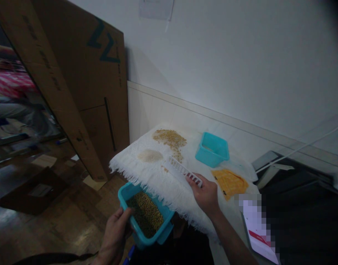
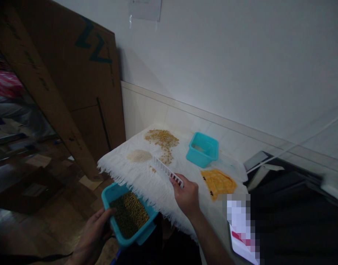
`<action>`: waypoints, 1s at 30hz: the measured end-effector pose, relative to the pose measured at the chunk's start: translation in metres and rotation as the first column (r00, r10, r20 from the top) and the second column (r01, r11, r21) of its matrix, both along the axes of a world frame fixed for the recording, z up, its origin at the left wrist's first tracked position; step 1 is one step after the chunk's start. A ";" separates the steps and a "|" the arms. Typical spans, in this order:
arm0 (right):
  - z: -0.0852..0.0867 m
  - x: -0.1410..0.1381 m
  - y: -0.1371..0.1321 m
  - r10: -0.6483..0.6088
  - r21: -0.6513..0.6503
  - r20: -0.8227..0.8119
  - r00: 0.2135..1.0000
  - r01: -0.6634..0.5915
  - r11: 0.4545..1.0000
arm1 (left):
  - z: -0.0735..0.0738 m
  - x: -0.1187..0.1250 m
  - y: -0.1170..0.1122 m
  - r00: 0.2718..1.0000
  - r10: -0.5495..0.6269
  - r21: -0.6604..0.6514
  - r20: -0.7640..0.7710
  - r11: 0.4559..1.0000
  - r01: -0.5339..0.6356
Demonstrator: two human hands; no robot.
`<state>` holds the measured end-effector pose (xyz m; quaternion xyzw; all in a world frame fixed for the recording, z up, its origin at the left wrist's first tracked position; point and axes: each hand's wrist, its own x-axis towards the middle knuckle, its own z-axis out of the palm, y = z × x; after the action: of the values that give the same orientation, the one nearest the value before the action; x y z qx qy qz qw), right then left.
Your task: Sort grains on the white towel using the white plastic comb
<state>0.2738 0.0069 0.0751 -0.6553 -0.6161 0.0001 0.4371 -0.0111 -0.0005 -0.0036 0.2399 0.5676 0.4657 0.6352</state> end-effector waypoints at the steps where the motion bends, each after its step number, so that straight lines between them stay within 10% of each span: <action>1: 0.000 0.000 0.000 0.007 0.001 0.008 1.000 -0.007 1.000 | 0.001 0.000 0.000 1.000 0.001 -0.003 -0.002 1.000 -0.001; 30: -0.006 -0.010 -0.028 -0.088 -0.027 -0.058 0.994 0.086 0.996 | 0.010 -0.002 0.000 1.000 -0.023 -0.001 0.003 1.000 0.023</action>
<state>0.2641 -0.0207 0.0695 -0.6866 -0.5738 0.0080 0.4465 -0.0129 -0.0002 0.0068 0.2454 0.5642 0.4581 0.6415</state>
